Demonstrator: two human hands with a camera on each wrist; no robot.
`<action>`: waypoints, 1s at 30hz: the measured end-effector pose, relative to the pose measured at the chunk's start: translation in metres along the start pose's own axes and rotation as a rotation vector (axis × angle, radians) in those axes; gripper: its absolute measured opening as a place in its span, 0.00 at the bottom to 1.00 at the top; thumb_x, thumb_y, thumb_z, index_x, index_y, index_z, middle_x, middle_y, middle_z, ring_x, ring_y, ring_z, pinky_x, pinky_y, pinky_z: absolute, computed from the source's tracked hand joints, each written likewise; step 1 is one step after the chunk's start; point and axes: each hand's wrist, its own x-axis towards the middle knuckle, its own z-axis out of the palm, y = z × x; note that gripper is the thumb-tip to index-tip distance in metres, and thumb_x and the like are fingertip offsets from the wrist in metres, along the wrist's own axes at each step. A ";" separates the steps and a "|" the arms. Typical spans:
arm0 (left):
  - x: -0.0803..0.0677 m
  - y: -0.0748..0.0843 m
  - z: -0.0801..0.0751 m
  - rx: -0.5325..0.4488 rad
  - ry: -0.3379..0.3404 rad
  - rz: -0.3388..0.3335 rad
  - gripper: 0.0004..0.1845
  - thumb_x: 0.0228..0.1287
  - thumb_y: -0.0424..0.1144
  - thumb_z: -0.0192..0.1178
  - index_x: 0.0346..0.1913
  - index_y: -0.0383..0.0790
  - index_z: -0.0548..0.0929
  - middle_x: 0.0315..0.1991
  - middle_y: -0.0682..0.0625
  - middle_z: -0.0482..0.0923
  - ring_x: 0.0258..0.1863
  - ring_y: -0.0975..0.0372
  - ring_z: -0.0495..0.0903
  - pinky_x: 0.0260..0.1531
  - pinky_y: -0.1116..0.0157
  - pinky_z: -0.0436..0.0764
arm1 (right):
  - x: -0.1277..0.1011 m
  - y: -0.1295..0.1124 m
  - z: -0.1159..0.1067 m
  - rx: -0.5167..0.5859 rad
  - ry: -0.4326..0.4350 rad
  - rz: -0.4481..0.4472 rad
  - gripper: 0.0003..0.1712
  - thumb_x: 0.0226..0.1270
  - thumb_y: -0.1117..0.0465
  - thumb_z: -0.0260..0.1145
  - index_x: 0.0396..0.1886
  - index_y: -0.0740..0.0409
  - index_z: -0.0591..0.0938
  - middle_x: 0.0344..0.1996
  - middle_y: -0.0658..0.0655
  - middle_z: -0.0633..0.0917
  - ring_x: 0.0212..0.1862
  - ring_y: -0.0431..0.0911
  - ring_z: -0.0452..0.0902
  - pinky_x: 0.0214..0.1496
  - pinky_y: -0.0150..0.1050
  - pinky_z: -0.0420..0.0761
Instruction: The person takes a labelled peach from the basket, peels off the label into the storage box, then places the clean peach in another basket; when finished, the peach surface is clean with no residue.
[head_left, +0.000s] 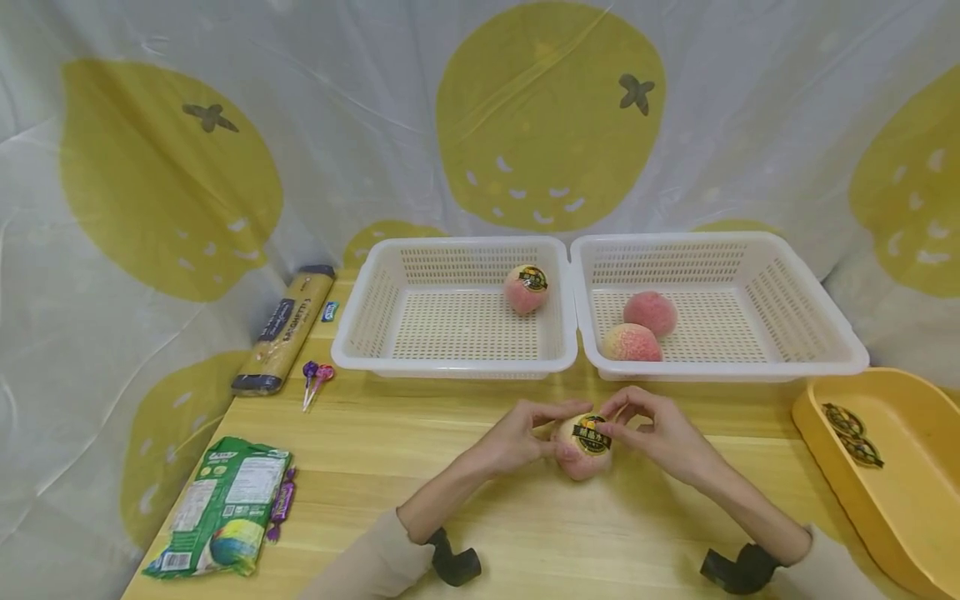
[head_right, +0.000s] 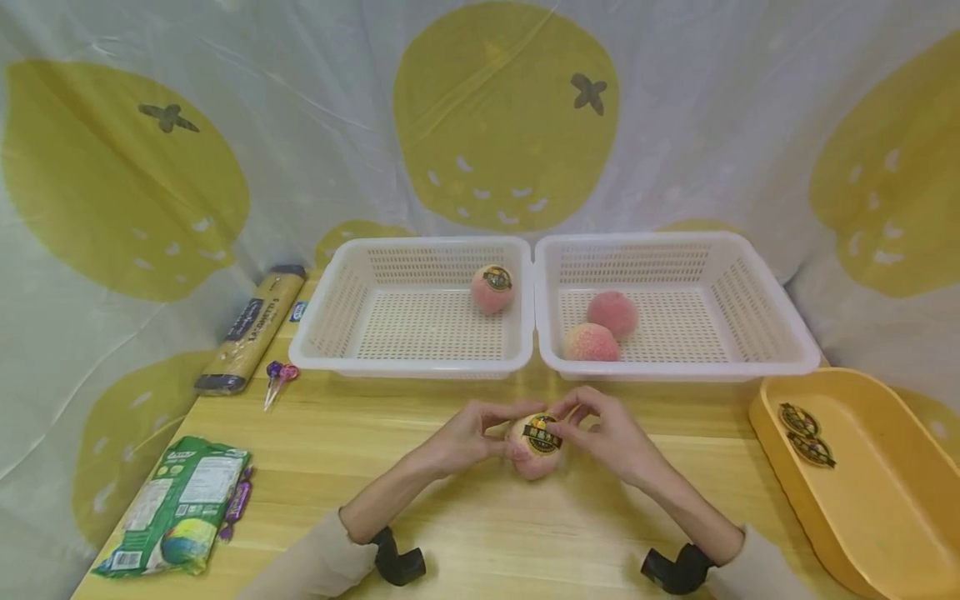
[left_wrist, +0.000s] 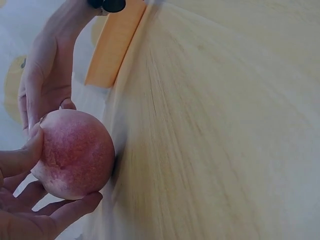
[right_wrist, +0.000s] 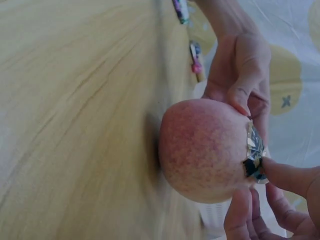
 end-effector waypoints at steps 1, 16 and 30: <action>0.000 0.000 0.000 0.008 -0.001 0.000 0.31 0.63 0.27 0.70 0.70 0.41 0.79 0.73 0.50 0.74 0.77 0.55 0.66 0.78 0.54 0.64 | 0.000 0.000 0.000 0.005 -0.010 -0.002 0.09 0.68 0.62 0.73 0.43 0.60 0.83 0.36 0.57 0.84 0.36 0.38 0.80 0.28 0.36 0.82; 0.000 -0.001 0.001 0.040 0.002 -0.008 0.32 0.63 0.24 0.68 0.70 0.45 0.80 0.74 0.46 0.72 0.78 0.53 0.65 0.78 0.50 0.63 | -0.006 -0.013 -0.010 -0.063 0.015 -0.150 0.09 0.72 0.69 0.67 0.49 0.61 0.87 0.40 0.56 0.88 0.33 0.36 0.83 0.31 0.38 0.87; -0.004 -0.001 -0.006 0.040 0.004 -0.033 0.31 0.64 0.22 0.67 0.70 0.43 0.79 0.74 0.47 0.72 0.79 0.52 0.62 0.76 0.49 0.67 | -0.044 0.000 -0.174 -0.138 0.310 -0.053 0.18 0.76 0.70 0.62 0.59 0.53 0.87 0.45 0.27 0.87 0.31 0.33 0.82 0.31 0.26 0.81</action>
